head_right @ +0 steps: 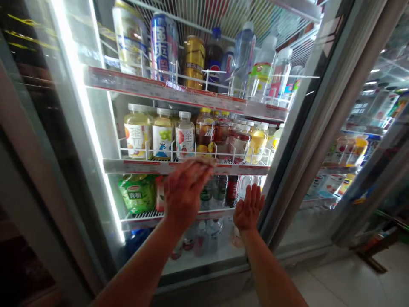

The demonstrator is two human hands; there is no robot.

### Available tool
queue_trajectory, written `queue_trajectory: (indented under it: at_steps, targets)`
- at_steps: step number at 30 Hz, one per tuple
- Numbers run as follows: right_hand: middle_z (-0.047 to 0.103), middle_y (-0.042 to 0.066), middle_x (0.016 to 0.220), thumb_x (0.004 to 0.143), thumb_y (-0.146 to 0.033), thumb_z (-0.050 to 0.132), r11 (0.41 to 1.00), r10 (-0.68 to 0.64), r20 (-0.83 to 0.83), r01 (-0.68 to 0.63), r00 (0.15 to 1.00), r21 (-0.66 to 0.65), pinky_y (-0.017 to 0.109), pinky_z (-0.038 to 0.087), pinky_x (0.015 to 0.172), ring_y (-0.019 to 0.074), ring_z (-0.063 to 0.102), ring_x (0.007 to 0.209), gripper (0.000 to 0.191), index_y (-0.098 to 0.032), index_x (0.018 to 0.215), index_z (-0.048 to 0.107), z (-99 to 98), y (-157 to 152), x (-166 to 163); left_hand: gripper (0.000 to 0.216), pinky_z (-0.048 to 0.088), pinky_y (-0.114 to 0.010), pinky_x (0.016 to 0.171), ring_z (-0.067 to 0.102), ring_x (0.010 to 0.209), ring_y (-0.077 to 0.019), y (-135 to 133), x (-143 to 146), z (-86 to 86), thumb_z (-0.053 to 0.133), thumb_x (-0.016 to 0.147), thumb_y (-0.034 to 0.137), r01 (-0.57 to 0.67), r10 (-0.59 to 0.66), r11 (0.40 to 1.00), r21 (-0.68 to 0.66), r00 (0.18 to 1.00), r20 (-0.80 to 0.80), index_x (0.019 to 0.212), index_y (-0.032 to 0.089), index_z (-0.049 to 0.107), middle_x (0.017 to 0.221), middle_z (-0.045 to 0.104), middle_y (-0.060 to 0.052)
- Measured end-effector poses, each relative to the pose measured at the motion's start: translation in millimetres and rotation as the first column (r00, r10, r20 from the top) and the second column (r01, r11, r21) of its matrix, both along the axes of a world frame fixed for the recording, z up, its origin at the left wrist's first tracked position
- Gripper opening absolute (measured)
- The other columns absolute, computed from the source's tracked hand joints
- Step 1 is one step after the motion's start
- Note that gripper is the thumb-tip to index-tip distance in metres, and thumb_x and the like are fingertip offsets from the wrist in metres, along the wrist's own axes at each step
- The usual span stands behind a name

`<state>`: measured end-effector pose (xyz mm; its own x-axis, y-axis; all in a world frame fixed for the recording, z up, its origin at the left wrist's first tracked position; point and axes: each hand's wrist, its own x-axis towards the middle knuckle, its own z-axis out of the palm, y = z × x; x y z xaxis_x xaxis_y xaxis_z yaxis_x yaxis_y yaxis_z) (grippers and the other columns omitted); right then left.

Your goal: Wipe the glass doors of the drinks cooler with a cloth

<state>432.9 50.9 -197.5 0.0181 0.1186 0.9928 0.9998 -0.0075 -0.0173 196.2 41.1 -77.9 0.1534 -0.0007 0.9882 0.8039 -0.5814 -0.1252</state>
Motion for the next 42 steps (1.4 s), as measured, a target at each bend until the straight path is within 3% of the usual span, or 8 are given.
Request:
queue_trajectory:
  at_steps: [5,8,12,14,24,34,38,42]
  targets:
    - [0.032,0.020,0.159,0.098,-0.026,0.034,1.000,-0.021,-0.020,0.021,1.000,-0.012,0.059,0.027,0.116,0.0331,0.026,0.150,0.063,-0.015,0.158,0.017,-1.0,0,-1,0.046,0.036,-0.050,0.112,0.040,0.137,-0.0303,9,-48,32.0,0.056,0.091,0.015,-0.116,0.093,0.990,0.076,0.962,0.258,0.136,0.025,0.058,0.140,0.053,-0.012]
    - [0.034,0.020,0.158,0.098,-0.026,0.033,1.000,-0.028,-0.025,0.027,0.999,-0.015,0.059,0.027,0.116,0.0328,0.028,0.149,0.063,-0.015,0.158,0.018,-0.7,0,-2,0.050,0.034,-0.049,0.114,0.036,0.141,-0.0309,4,-25,-3.1,0.058,0.090,0.017,-0.082,0.079,0.997,0.005,0.980,0.182,0.139,0.025,0.055,0.140,0.053,-0.011]
    - [0.035,0.020,0.157,0.098,-0.027,0.033,0.999,-0.042,-0.009,0.042,0.999,-0.002,0.057,0.029,0.115,0.0321,0.028,0.149,0.062,-0.015,0.158,0.018,0.0,0,-2,0.047,0.031,-0.038,0.120,0.038,0.141,-0.0232,-6,24,-71.8,0.059,0.090,0.019,0.092,-0.093,0.996,-0.016,0.967,-0.238,0.136,0.030,0.058,0.139,0.057,0.000]
    - [0.035,0.020,0.157,0.098,-0.027,0.033,0.999,-0.046,-0.002,0.046,0.999,0.004,0.057,0.029,0.115,0.0317,0.028,0.149,0.063,-0.015,0.158,0.018,0.4,0,-2,0.046,0.029,-0.037,0.121,0.037,0.143,-0.0218,-9,33,-87.2,0.057,0.091,0.023,0.105,-0.117,0.993,-0.054,0.928,-0.354,0.137,0.030,0.057,0.143,0.055,0.002]
    - [0.035,0.020,0.158,0.097,-0.025,0.034,1.000,-0.019,-0.004,0.019,1.000,0.011,0.056,0.026,0.117,0.0313,0.028,0.149,0.064,-0.015,0.158,0.018,2.2,-3,-4,0.055,0.034,-0.053,0.116,0.033,0.146,-0.0327,-3,-66,-9.0,0.059,0.091,0.016,-0.137,0.134,0.990,0.017,0.984,0.118,0.145,0.022,0.048,0.144,0.050,-0.014]
    - [0.034,0.021,0.157,0.096,-0.027,0.033,0.998,-0.046,-0.046,0.044,0.998,-0.052,0.058,0.025,0.117,0.0325,0.026,0.150,0.065,-0.015,0.158,0.017,-2.6,-1,0,0.038,0.037,-0.039,0.118,0.051,0.131,-0.0217,-25,-47,-126.3,0.053,0.095,0.015,0.040,-0.077,0.988,-0.152,0.967,-0.245,0.129,0.028,0.064,0.122,0.069,-0.001]
    - [0.035,0.021,0.157,0.096,-0.028,0.034,0.998,-0.047,-0.035,0.046,0.998,-0.045,0.057,0.026,0.117,0.0318,0.025,0.151,0.065,-0.015,0.157,0.018,-2.4,-1,1,0.043,0.040,-0.042,0.114,0.048,0.133,-0.0252,-12,-88,-88.5,0.065,0.087,0.012,-0.064,0.058,0.997,-0.036,0.987,-0.150,0.127,0.027,0.065,0.120,0.067,-0.004]
    - [0.035,0.021,0.157,0.095,-0.027,0.033,0.997,-0.048,-0.060,0.045,0.997,-0.055,0.058,0.025,0.117,0.0325,0.027,0.150,0.064,-0.014,0.157,0.021,-2.2,-2,0,0.047,0.037,-0.051,0.115,0.036,0.142,-0.0306,6,-121,-42.2,0.059,0.090,0.013,-0.206,0.201,0.979,0.010,0.964,0.173,0.136,0.024,0.058,0.140,0.052,-0.014]
